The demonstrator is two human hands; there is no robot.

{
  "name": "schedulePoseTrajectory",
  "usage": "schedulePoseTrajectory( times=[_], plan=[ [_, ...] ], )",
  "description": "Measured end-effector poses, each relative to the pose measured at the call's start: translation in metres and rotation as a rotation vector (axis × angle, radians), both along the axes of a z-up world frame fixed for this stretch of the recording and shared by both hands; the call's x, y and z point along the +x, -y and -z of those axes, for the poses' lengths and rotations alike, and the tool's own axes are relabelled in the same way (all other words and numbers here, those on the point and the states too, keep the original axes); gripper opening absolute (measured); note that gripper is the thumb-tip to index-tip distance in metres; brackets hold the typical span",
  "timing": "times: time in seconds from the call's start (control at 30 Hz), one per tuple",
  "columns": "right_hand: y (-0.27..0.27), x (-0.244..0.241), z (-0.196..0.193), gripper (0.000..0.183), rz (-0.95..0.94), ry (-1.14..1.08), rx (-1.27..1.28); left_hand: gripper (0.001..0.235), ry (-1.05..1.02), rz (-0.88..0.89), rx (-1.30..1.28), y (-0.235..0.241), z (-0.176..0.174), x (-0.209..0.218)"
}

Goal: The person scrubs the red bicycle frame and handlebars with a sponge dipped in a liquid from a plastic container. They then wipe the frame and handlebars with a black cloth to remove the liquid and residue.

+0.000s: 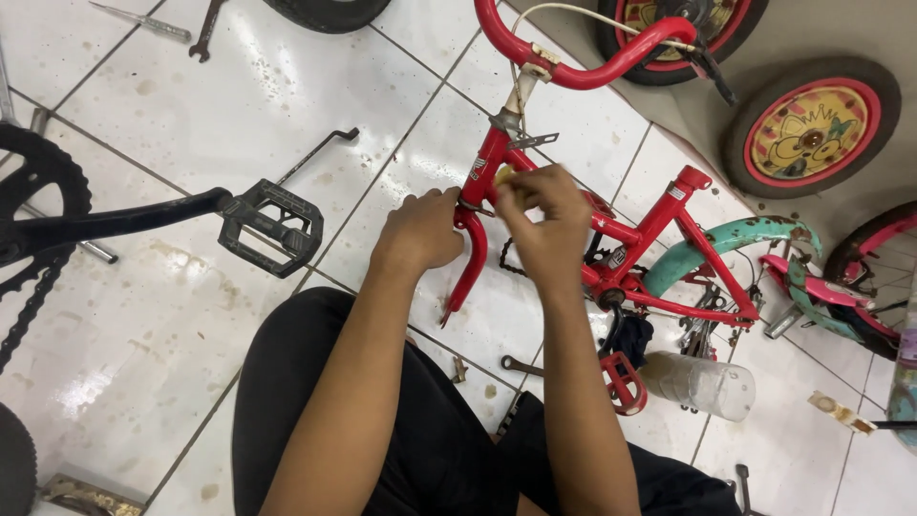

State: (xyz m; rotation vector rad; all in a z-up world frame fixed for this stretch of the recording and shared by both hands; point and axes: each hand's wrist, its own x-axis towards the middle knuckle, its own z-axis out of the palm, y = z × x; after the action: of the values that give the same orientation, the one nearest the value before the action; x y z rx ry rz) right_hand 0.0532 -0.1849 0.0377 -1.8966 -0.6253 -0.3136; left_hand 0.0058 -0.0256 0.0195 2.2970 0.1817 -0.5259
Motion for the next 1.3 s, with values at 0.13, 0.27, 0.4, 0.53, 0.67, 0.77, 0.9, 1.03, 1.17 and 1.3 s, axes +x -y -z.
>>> schedulePoseTrajectory(
  times=[0.13,0.27,0.4,0.53,0.67,0.77,0.9,1.03,1.17,1.3],
  plan=[
    [-0.003,0.022,-0.047,0.016,0.059,0.186,0.082,0.072,0.072,-0.026,-0.04,0.008,0.004,0.005],
    [-0.021,0.05,-0.061,0.018,-0.028,0.28,-0.299,0.035,0.276,-0.169,-0.059,0.014,0.008,0.013],
    [-0.037,0.069,-0.046,0.011,0.059,0.357,-0.464,0.03,0.271,-0.185,-0.097,0.01,-0.002,0.009],
    [-0.035,0.066,-0.045,0.004,0.037,0.402,-0.483,0.033,0.265,-0.179,-0.118,0.009,-0.003,0.007],
    [-0.029,0.061,-0.055,0.012,-0.032,0.274,-0.452,0.031,0.297,-0.178,-0.113,0.008,-0.002,0.007],
    [-0.028,0.064,-0.052,0.012,-0.019,0.295,-0.397,0.03,0.308,-0.183,-0.117,0.007,-0.002,0.008],
    [-0.028,0.061,-0.048,0.013,-0.016,0.3,-0.413,0.034,0.296,-0.183,-0.139,0.007,-0.004,0.006],
    [-0.016,0.056,-0.061,0.017,-0.092,0.221,-0.382,0.038,0.278,-0.169,-0.115,0.009,-0.006,0.005],
    [-0.001,0.05,-0.069,0.018,-0.06,0.239,-0.261,0.038,0.308,-0.157,-0.092,0.009,-0.003,0.008],
    [0.036,0.035,-0.075,0.022,-0.092,0.023,-0.111,0.028,0.274,-0.12,0.001,0.014,-0.014,0.006]
  ],
)
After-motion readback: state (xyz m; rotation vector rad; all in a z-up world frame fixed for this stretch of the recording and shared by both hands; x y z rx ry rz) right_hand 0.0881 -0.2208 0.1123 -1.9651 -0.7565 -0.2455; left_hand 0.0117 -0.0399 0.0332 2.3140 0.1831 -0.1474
